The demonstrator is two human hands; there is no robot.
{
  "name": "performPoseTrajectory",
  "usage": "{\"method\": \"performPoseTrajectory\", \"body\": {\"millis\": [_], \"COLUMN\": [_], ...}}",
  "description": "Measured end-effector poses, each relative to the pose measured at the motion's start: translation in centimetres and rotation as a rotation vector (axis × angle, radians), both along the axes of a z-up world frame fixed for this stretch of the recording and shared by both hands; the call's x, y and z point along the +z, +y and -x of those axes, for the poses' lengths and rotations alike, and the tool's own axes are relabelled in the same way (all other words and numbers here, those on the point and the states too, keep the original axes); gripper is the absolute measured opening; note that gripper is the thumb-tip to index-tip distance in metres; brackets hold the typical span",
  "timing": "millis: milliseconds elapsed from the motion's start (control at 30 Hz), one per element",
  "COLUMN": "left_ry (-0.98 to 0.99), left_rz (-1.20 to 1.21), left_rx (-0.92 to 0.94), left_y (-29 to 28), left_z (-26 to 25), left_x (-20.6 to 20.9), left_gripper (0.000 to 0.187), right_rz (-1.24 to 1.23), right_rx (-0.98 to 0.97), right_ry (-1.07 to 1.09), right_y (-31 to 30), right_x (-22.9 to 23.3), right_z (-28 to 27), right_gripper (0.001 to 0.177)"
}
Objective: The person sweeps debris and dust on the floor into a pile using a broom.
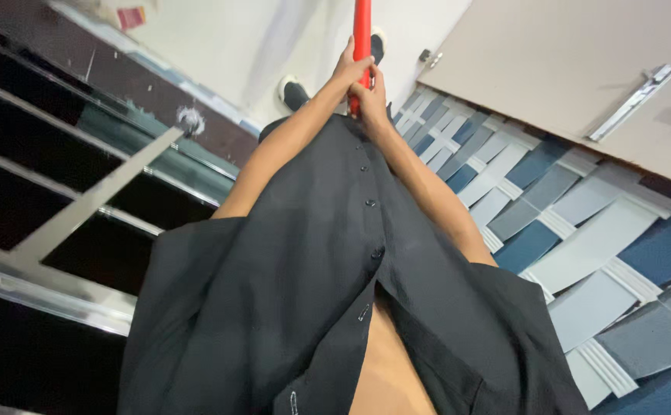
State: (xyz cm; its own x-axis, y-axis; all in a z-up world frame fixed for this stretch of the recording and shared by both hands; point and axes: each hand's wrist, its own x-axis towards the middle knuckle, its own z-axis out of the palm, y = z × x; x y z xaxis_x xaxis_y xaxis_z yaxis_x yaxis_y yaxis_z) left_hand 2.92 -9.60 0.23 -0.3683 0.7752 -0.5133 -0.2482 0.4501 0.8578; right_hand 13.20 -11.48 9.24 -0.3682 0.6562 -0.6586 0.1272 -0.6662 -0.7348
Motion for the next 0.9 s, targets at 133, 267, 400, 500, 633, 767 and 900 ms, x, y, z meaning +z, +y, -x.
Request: {"method": "performPoseTrajectory", "body": {"millis": [133, 267, 400, 500, 633, 767, 900], "left_ry": [0.002, -0.064, -0.050, -0.208, -0.255, -0.183, -0.177], "left_rz": [-0.073, 0.048, 0.132, 0.159, 0.246, 0.324, 0.255], "left_rx": [-0.111, -0.193, -0.235, -0.206, -0.084, 0.169, 0.419], "left_y": [4.5, 8.4, 12.5, 14.7, 16.2, 16.8, 16.5], "left_z": [-1.8, -3.7, -5.3, -6.1, -7.1, -6.0, -3.7], "left_x": [2.5, 4.0, 4.8, 4.9, 4.1, 3.2, 2.3], "left_gripper": [0.097, 0.100, 0.094, 0.064, 0.049, 0.075, 0.093], "right_rz": [-0.033, 0.005, 0.045, 0.122, 0.161, 0.192, 0.129], "right_rx": [-0.046, -0.111, -0.156, -0.061, -0.001, 0.204, 0.351], "right_ry": [-0.142, -0.214, -0.144, -0.192, -0.179, -0.172, -0.031], "right_y": [3.3, 7.2, 10.6, 14.0, 17.4, 20.2, 21.6], "right_x": [1.1, 0.6, -0.8, -1.6, -2.4, -1.3, -0.8], "right_z": [-1.8, -3.5, -5.5, -6.5, -7.6, -6.4, -3.9], "right_gripper": [0.082, 0.082, 0.074, 0.079, 0.080, 0.083, 0.082]}}
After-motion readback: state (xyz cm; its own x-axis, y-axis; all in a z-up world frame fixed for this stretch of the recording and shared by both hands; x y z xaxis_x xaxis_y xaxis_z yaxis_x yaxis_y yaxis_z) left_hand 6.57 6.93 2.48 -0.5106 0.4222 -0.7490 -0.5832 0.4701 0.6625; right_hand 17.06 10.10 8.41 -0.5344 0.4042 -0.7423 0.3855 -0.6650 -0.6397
